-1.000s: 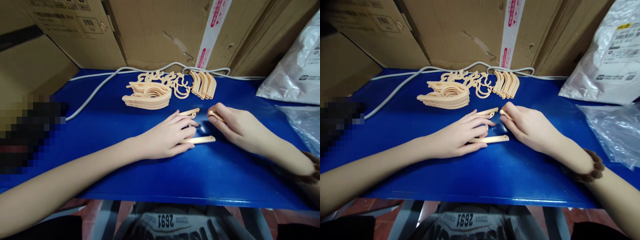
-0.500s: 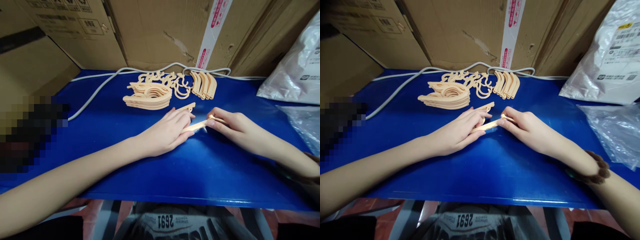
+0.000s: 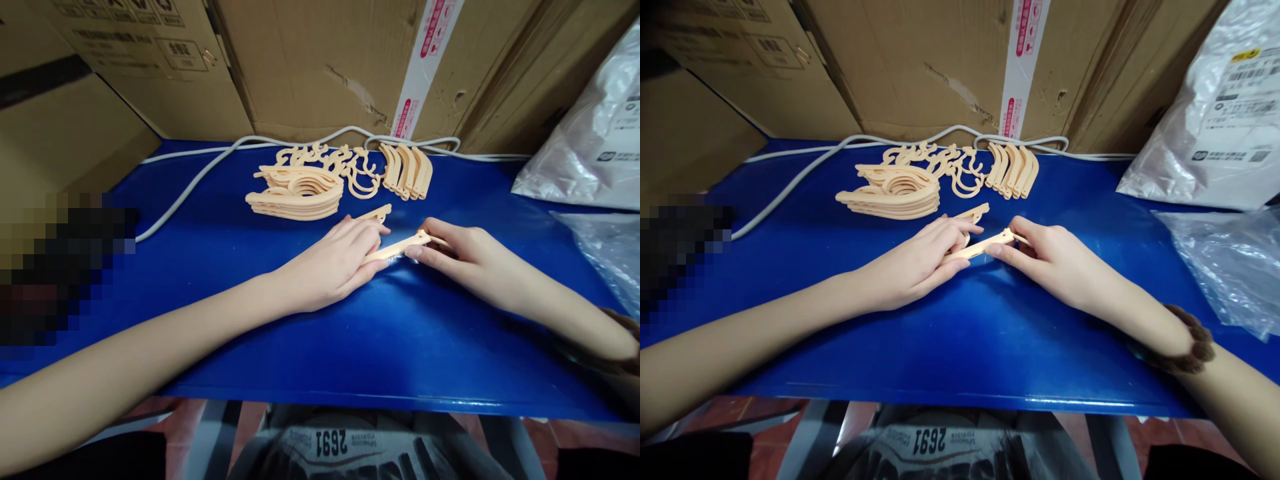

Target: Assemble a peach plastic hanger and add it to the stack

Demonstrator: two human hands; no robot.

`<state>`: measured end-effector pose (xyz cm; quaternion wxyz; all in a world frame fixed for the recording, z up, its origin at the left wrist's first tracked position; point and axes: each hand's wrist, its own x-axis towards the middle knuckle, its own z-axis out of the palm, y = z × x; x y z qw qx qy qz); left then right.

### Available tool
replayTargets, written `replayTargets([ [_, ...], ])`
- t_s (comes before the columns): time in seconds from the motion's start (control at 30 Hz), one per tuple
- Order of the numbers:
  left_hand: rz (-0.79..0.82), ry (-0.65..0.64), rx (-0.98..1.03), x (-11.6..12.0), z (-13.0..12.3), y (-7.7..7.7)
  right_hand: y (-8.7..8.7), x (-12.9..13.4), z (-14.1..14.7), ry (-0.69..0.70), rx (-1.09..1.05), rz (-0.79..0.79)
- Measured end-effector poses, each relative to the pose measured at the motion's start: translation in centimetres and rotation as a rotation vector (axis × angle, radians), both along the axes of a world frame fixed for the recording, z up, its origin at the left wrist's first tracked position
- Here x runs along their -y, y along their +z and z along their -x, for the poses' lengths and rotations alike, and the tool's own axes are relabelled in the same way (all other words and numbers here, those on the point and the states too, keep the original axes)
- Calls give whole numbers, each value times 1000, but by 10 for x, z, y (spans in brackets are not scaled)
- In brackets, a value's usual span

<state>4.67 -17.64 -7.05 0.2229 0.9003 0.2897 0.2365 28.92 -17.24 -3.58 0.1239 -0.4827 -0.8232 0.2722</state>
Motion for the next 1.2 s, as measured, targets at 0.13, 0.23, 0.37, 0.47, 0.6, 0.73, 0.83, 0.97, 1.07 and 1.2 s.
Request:
replayTargets([
  [0.13, -17, -1, -30, 0, 1, -2, -1, 0, 2, -10, 7, -3],
  [0.23, -23, 10, -44, 0, 1, -2, -1, 0, 3, 8, 23, 1],
  [0.37, -23, 9, -41, 0, 0, -2, -1, -1, 2, 23, 14, 7],
  [0.47, -17, 17, -32, 1, 0, -1, -1, -2, 2, 24, 7, -8],
  [0.6, -36, 29, -47, 2, 0, -2, -1, -2, 3, 32, 3, -22],
  [0.73, -80, 18, -85, 1, 0, -2, -3, -2, 2, 24, 15, -35],
  [0.83, -87, 14, -88, 1, 0, -3, -4, -2, 1, 22, 8, -37],
  [0.97, -90, 17, -80, 1, 0, -3, -3, -1, 2, 11, 9, -46],
  [1.07, -93, 12, -81, 1, 0, -4, -2, -1, 3, 4, 25, -49],
  [1.2, -94, 14, -81, 1, 0, -5, -1, -1, 4, 2, 49, -66],
])
